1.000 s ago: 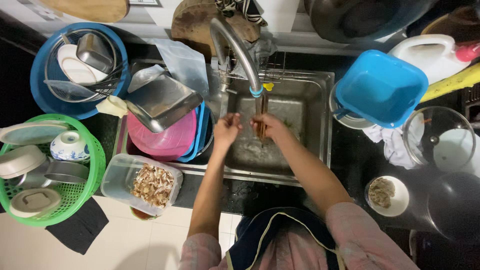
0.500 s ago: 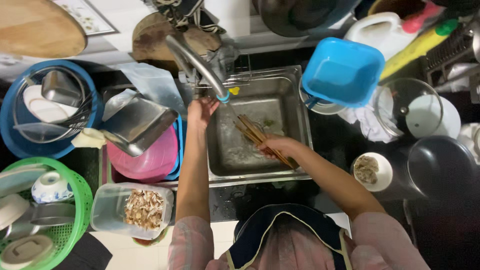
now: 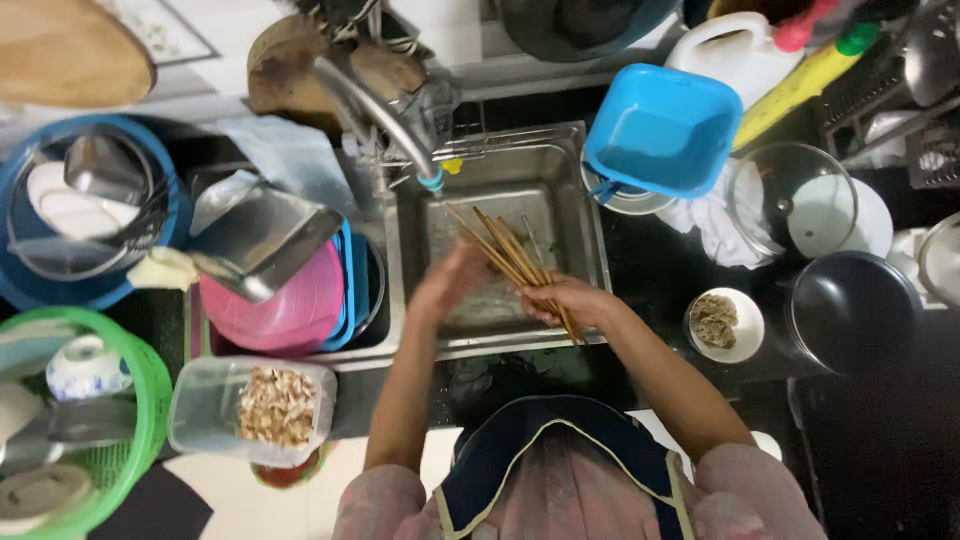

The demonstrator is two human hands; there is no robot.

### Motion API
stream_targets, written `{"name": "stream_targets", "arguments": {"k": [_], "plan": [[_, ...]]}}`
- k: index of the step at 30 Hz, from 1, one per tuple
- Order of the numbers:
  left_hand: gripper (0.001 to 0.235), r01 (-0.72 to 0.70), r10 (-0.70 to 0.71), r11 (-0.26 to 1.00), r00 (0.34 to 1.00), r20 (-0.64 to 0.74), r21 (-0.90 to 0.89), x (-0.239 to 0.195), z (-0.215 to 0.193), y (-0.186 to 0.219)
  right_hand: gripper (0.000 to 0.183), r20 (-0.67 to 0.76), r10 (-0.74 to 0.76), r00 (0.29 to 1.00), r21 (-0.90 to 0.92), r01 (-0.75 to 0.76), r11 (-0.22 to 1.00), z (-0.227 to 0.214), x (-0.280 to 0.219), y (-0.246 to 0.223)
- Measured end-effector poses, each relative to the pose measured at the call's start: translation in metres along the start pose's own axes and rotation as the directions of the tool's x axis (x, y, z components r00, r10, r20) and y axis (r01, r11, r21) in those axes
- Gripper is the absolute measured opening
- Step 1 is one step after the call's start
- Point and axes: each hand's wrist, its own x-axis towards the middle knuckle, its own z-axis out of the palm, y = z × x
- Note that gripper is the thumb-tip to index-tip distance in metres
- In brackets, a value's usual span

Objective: The person washes chopsticks, a metal tray, a metal pot, and a black pot in a kitchen sink using a sponge and running water. Each item is scrubbed and rinsed before being set aside.

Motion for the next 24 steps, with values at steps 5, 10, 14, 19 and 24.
{"name": "stream_targets", "arguments": {"k": [5,10,14,19,24], "plan": [[0.058,-0.099,0.105,0.978,0.994,0.027,-0.184,-0.038,0.082,-0.027,0.046,0.234,0.062,0.97,0.166,-0.103,0.981,0.02,0.016,0.018],[0.043,-0.181,0.162,0.966,0.98,-0.113,-0.187,-0.06,0.076,-0.022,0.047,-0.007,0.075,0.997,-0.039,-0.076,0.996,0.046,0.013,0.021],[0.04,-0.277,0.269,0.955,0.959,-0.089,-0.102,-0.071,0.068,-0.027,0.054,0.009,0.005,1.0,-0.15,-0.003,0.989,0.057,0.015,0.024],[0.039,-0.307,0.309,0.946,0.951,0.013,-0.101,-0.08,0.065,-0.026,0.053,0.03,-0.05,0.998,-0.265,0.057,0.963,0.056,0.026,0.031],[0.036,-0.331,0.331,0.944,0.944,-0.007,0.0,-0.086,0.068,-0.016,0.051,0.133,-0.124,0.983,-0.28,0.157,0.947,0.056,0.028,0.03]]}}
